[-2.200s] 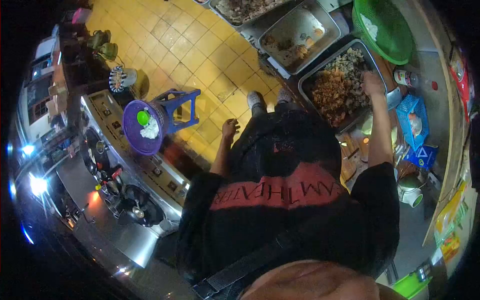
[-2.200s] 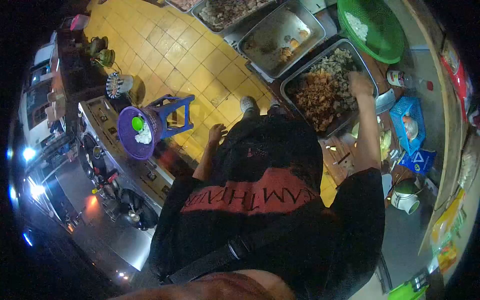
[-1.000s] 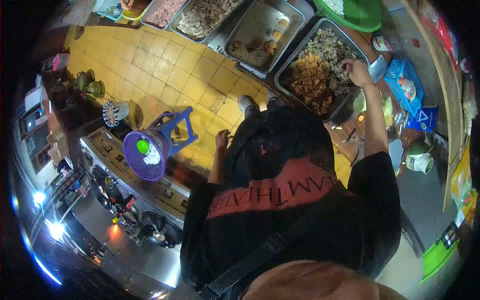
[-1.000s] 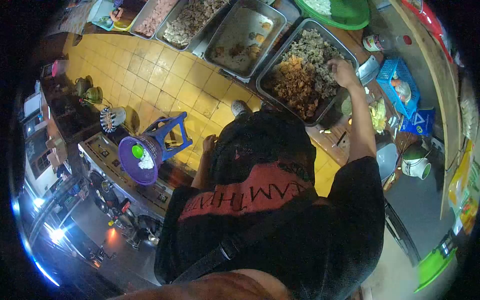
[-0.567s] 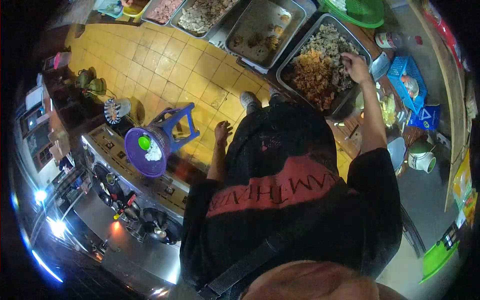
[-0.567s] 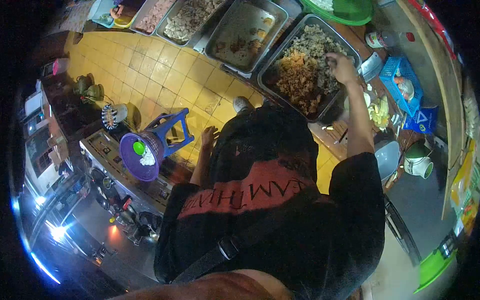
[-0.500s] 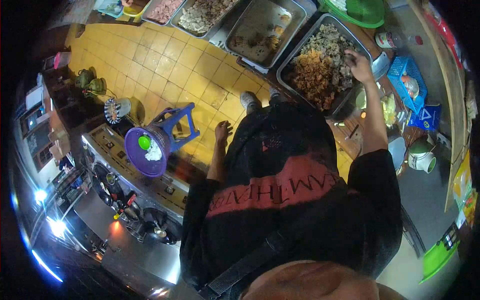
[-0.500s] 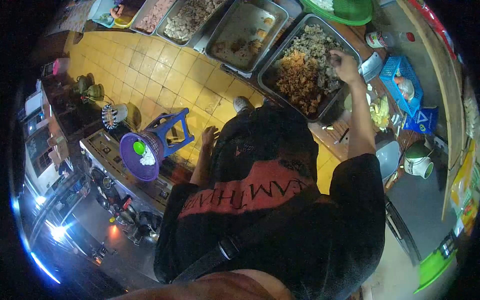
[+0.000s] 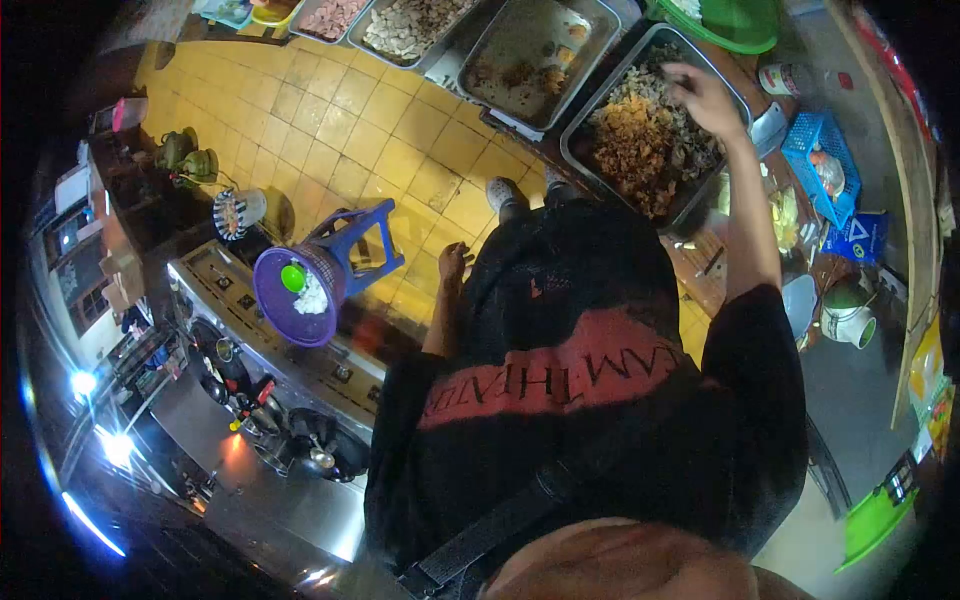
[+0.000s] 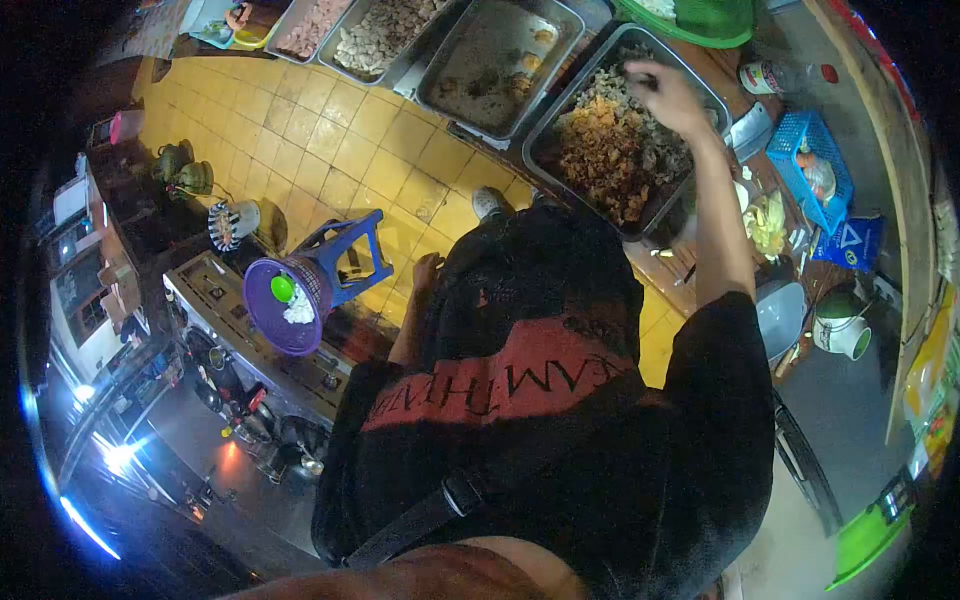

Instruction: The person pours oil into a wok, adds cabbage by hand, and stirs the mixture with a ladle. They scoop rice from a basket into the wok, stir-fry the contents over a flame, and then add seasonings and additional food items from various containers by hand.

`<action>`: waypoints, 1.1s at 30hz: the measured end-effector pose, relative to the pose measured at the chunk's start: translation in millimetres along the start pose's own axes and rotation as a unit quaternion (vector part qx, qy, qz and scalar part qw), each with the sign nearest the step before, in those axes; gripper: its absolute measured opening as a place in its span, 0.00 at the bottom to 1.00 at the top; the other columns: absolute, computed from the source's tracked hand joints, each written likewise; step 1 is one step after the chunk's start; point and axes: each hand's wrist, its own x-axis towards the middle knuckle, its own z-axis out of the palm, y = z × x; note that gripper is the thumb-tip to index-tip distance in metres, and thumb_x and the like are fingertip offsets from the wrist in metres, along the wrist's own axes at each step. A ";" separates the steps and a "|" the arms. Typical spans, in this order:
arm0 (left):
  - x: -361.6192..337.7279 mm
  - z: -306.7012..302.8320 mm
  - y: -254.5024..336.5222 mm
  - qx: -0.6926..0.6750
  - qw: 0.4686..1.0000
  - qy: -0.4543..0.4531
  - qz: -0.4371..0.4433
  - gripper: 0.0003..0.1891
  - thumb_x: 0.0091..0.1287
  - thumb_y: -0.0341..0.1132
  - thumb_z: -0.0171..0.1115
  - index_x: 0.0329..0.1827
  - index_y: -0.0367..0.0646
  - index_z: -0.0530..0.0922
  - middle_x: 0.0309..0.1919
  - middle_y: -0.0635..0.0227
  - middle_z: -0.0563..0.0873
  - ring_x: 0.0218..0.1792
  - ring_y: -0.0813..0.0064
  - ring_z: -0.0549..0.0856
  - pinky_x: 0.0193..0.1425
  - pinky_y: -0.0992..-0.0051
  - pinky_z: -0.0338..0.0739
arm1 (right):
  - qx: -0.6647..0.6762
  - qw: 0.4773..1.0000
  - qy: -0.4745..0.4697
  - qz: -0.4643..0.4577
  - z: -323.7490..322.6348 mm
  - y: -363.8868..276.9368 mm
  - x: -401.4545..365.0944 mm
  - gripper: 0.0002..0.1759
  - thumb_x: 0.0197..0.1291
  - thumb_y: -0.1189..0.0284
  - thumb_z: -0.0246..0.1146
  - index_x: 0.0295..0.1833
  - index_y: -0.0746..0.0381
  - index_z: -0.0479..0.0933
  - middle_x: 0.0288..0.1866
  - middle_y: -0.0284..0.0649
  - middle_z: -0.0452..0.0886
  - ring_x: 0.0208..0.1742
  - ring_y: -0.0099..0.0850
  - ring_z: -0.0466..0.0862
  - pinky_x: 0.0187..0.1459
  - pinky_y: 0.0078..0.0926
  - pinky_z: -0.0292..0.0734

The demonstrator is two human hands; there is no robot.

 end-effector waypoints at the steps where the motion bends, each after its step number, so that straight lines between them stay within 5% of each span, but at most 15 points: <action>1: 3.6 -0.7 -3.3 0.028 0.999 -0.009 0.026 0.19 0.65 0.37 0.54 0.54 0.34 0.69 0.41 0.56 0.80 0.36 0.66 0.83 0.32 0.69 0.76 | 0.052 0.998 -0.002 -0.031 8.5 -23.6 1.9 0.22 0.57 0.77 0.57 0.60 0.61 0.68 0.53 0.40 0.76 0.47 0.24 0.76 0.50 0.22 0.72; 4: -1.9 2.4 6.3 0.025 0.999 -0.016 0.029 0.19 0.64 0.38 0.54 0.54 0.34 0.69 0.42 0.56 0.80 0.37 0.65 0.82 0.33 0.69 0.77 | 0.142 0.987 0.010 -0.080 24.7 -74.7 12.2 0.22 0.60 0.76 0.56 0.62 0.61 0.66 0.58 0.40 0.73 0.50 0.26 0.76 0.52 0.24 0.72; 7: -6.3 5.0 13.0 -0.001 1.000 -0.008 0.003 0.19 0.64 0.38 0.54 0.54 0.34 0.69 0.42 0.57 0.80 0.38 0.65 0.82 0.33 0.69 0.77 | 0.059 0.994 -0.034 -0.082 28.8 -62.3 38.9 0.22 0.62 0.74 0.55 0.62 0.60 0.65 0.59 0.41 0.72 0.52 0.27 0.76 0.53 0.23 0.71; 12: -6.1 4.9 11.3 -0.010 1.000 0.001 -0.007 0.19 0.64 0.38 0.55 0.53 0.34 0.69 0.42 0.57 0.80 0.37 0.65 0.82 0.34 0.69 0.77 | 0.181 0.974 0.060 -0.123 36.7 -52.5 35.2 0.17 0.63 0.74 0.54 0.58 0.63 0.69 0.52 0.37 0.77 0.45 0.24 0.77 0.46 0.22 0.73; 15: -9.4 3.8 6.7 -0.018 1.000 0.000 0.004 0.18 0.64 0.38 0.55 0.53 0.35 0.70 0.41 0.58 0.80 0.36 0.66 0.83 0.33 0.69 0.77 | -0.073 0.993 -0.010 -0.096 13.1 -18.8 12.2 0.12 0.58 0.75 0.59 0.49 0.60 0.73 0.41 0.34 0.79 0.41 0.27 0.78 0.45 0.24 0.73; 18: 1.9 -1.9 -14.8 -0.010 1.000 0.015 0.006 0.18 0.65 0.38 0.55 0.52 0.34 0.70 0.41 0.57 0.80 0.35 0.65 0.83 0.32 0.70 0.77 | -0.332 0.926 -0.170 -0.054 9.6 -7.4 -37.0 0.14 0.49 0.76 0.63 0.44 0.55 0.75 0.40 0.34 0.78 0.41 0.32 0.78 0.47 0.29 0.72; 20: 15.9 -15.8 -37.6 0.170 0.968 -0.057 0.177 0.18 0.65 0.37 0.55 0.52 0.34 0.70 0.40 0.56 0.81 0.35 0.65 0.83 0.31 0.71 0.77 | -0.441 0.884 -0.119 -0.097 24.8 19.9 -74.1 0.12 0.49 0.76 0.61 0.42 0.56 0.76 0.44 0.36 0.77 0.46 0.34 0.76 0.47 0.33 0.73; 21: 9.9 -11.6 -27.6 0.170 0.968 -0.058 0.176 0.18 0.65 0.37 0.55 0.52 0.34 0.70 0.40 0.56 0.81 0.35 0.65 0.83 0.31 0.71 0.77 | -0.542 0.827 -0.063 -0.136 30.1 30.3 -85.8 0.10 0.49 0.77 0.59 0.39 0.56 0.76 0.47 0.38 0.75 0.51 0.36 0.75 0.48 0.36 0.73; 23: -11.7 5.1 6.0 0.068 0.997 0.010 -0.015 0.18 0.65 0.38 0.55 0.52 0.35 0.70 0.40 0.55 0.81 0.35 0.66 0.83 0.31 0.71 0.77 | -0.490 0.860 -0.038 -0.142 32.2 38.5 -94.7 0.11 0.48 0.77 0.59 0.40 0.56 0.76 0.50 0.38 0.74 0.53 0.35 0.73 0.48 0.36 0.73; 28: -5.8 10.0 17.0 0.037 0.999 0.011 -0.013 0.18 0.65 0.39 0.54 0.52 0.35 0.71 0.41 0.56 0.81 0.35 0.65 0.83 0.32 0.70 0.77 | -0.404 0.902 -0.017 -0.150 24.5 38.3 -91.8 0.12 0.51 0.78 0.57 0.42 0.56 0.75 0.49 0.38 0.75 0.52 0.37 0.74 0.50 0.35 0.72; 30: -6.0 9.9 22.8 0.007 1.000 0.019 -0.004 0.18 0.65 0.39 0.54 0.52 0.35 0.71 0.43 0.56 0.81 0.38 0.64 0.83 0.34 0.68 0.77 | -0.253 0.965 -0.026 -0.055 16.8 11.7 -85.4 0.11 0.55 0.79 0.56 0.43 0.58 0.75 0.42 0.40 0.78 0.46 0.37 0.77 0.49 0.32 0.72; 33: -1.4 8.9 26.2 0.013 1.000 0.004 0.005 0.18 0.65 0.40 0.53 0.52 0.35 0.70 0.43 0.56 0.81 0.38 0.65 0.83 0.35 0.68 0.77 | -0.083 0.995 -0.006 -0.052 15.3 -0.7 -65.7 0.09 0.58 0.80 0.54 0.43 0.60 0.74 0.37 0.41 0.80 0.39 0.37 0.79 0.45 0.33 0.72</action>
